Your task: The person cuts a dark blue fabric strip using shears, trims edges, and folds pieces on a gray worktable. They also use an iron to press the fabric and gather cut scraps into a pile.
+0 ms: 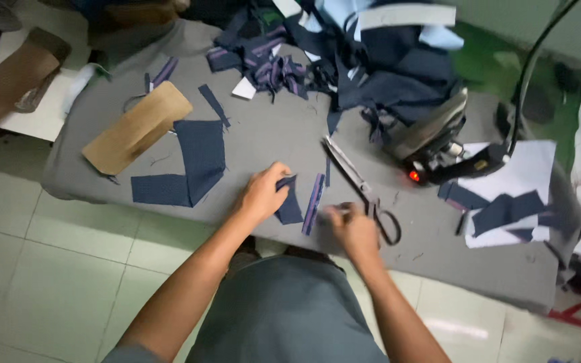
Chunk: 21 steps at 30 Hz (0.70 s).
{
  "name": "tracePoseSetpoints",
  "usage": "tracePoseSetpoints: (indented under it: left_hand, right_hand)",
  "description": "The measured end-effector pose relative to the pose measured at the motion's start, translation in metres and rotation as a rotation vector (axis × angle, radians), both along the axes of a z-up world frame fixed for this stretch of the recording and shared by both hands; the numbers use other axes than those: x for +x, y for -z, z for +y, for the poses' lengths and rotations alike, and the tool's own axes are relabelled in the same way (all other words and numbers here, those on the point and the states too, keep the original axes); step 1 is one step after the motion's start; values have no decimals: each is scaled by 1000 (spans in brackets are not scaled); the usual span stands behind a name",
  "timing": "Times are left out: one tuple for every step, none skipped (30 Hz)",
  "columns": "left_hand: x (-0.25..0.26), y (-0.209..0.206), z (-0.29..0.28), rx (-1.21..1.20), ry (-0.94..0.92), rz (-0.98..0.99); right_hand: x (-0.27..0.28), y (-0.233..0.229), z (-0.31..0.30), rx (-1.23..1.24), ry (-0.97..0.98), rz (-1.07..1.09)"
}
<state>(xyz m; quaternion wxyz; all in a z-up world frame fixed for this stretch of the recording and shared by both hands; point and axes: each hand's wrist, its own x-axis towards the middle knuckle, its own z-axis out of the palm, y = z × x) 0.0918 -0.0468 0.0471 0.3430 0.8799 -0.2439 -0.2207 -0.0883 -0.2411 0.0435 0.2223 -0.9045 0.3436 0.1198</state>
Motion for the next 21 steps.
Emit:
tracePoseSetpoints:
  left_hand:
    - [-2, -7, 7, -11, -15, -8]
    - [-4, -13, 14, -22, -30, -17]
    - [-4, -26, 20, -27, -53, -30]
    - [-4, -38, 26, -31, -85, -18]
    - [-6, -50, 36, -27, -118, -4]
    - [-5, -51, 39, -25, -143, -16]
    - [-6, -52, 41, -35, -143, -19]
    - [-7, -51, 43, -45, -143, -22]
    - [-11, -50, 40, -43, -158, -24]
    - [-14, -49, 37, -80, -151, -19]
    - [-15, -48, 32, -117, -140, -16]
    - [-19, -66, 28, -116, -152, -22]
    - [-24, -82, 22, -181, -172, 43]
    - [-29, -99, 16, -247, -191, 107]
    - [-27, -107, 14, -246, -192, 106]
    - [-25, -115, 10, -295, -241, 137]
    - [-24, -123, 8, -342, -287, 175]
    - [-21, -104, 10, -338, -286, 179]
    - [-18, -85, 12, -362, -378, 231]
    - [-16, -65, 14, -385, -470, 282]
    - [-21, -36, 18, -381, -472, 288]
  right_hand:
    - [15, 3, 12, 42, -32, 21]
    - [30, 6, 25, 84, -64, 43]
    - [42, 30, 24, 78, -88, 31]
    - [54, 53, 25, 38, -170, 27]
    - [66, 78, 30, 6, -252, 22]
    - [84, 83, 19, 7, -277, 11]
    - [98, 88, 9, -8, -379, -31]
    - [113, 93, -1, -24, -480, -74]
    - [129, 55, -6, -22, -495, -77]
    - [145, 17, -11, 113, -362, -138]
    - [163, -21, -17, 247, -226, -198]
    - [160, -58, -15, 249, -239, -202]
    - [155, -95, -13, 496, -352, -260]
    - [149, -131, -11, 744, -464, -317]
    - [140, -111, -10, 745, -465, -318]
    - [131, -89, -9, 917, -438, -270]
    - [119, -67, -7, 1091, -400, -216]
    - [113, -54, -7, 1094, -395, -214]
    - [106, -40, -7, 1159, -194, -158]
    - [99, -25, -7, 1215, 9, -100]
    - [99, -26, -4, 1217, 14, -94]
